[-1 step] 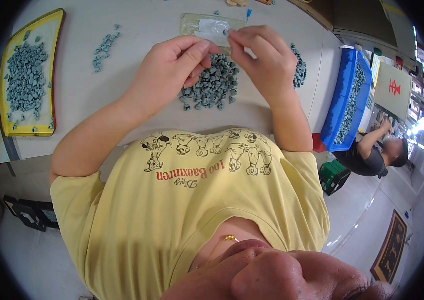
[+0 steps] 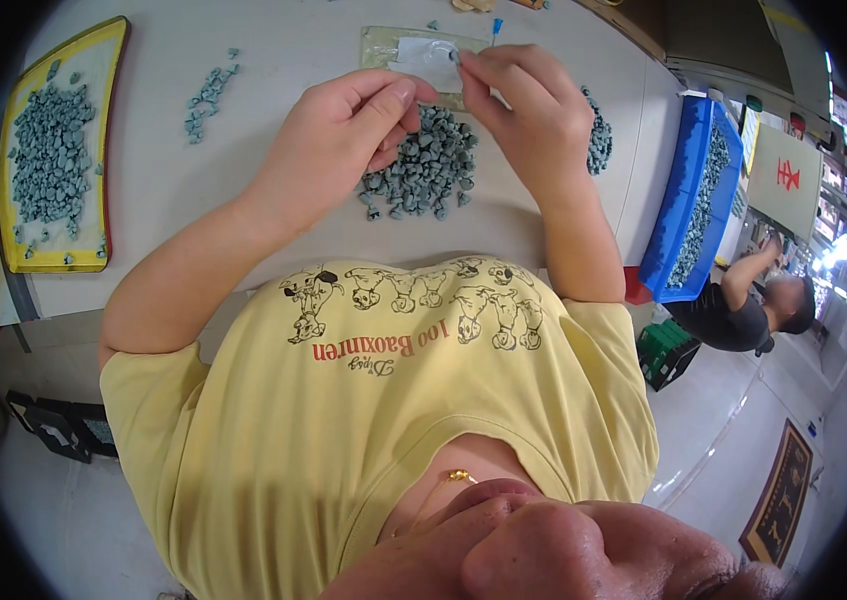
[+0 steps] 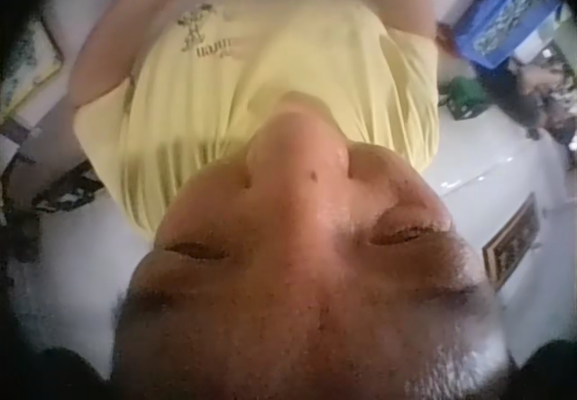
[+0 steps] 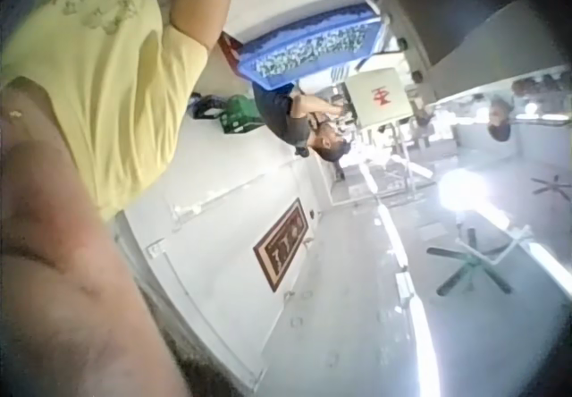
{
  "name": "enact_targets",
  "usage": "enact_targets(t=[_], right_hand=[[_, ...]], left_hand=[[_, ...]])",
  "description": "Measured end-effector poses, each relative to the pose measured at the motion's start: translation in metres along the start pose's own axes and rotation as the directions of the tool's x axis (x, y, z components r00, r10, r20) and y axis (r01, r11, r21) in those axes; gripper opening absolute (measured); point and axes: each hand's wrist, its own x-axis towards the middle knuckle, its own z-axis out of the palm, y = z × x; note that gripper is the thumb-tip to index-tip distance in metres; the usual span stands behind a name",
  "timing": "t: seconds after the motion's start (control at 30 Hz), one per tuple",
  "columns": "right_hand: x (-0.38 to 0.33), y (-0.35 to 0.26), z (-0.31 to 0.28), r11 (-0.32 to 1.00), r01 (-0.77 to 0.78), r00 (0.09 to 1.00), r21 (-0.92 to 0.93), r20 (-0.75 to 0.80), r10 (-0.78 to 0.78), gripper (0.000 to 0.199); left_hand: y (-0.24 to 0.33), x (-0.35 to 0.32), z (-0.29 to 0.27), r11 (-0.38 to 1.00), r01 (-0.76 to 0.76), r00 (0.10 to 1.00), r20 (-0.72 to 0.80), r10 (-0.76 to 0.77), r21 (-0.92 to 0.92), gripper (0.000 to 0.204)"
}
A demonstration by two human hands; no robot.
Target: The person assembles small figurine pieces by picking up the figurines and tiny parts from the table, inserting the parts into the figurines by hand, and placing the assembled items into a pile on the table.
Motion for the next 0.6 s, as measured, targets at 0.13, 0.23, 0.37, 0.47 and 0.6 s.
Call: enact_targets(t=[0.13, 0.23, 0.37, 0.47, 0.6], right_hand=[[0.005, 0.008, 0.006, 0.975, 0.148, 0.987, -0.163, 0.089, -0.135, 0.024], [0.008, 0.003, 0.001, 0.945, 0.214, 0.972, -0.248, 0.155, -0.179, 0.027], [0.013, -0.009, 0.001, 0.912, 0.258, 0.954, -0.317, 0.231, -0.190, 0.028], [0.011, -0.013, -0.001, 0.914, 0.269, 0.948, -0.306, 0.255, -0.193, 0.030], [0.008, -0.013, -0.006, 0.906, 0.286, 0.944, -0.312, 0.253, -0.211, 0.030]], left_hand=[[-0.002, -0.002, -0.004, 0.994, -0.053, 0.998, 0.011, 0.054, -0.098, 0.022], [0.000, -0.002, 0.001, 0.992, -0.104, 0.995, -0.004, 0.104, -0.071, 0.020], [-0.001, -0.003, -0.004, 0.987, -0.159, 0.986, -0.040, 0.159, 0.008, 0.022], [0.002, -0.003, -0.007, 0.988, -0.124, 0.991, -0.062, 0.119, -0.092, 0.023], [0.001, -0.003, -0.008, 0.983, -0.148, 0.986, -0.089, 0.139, -0.106, 0.023]])
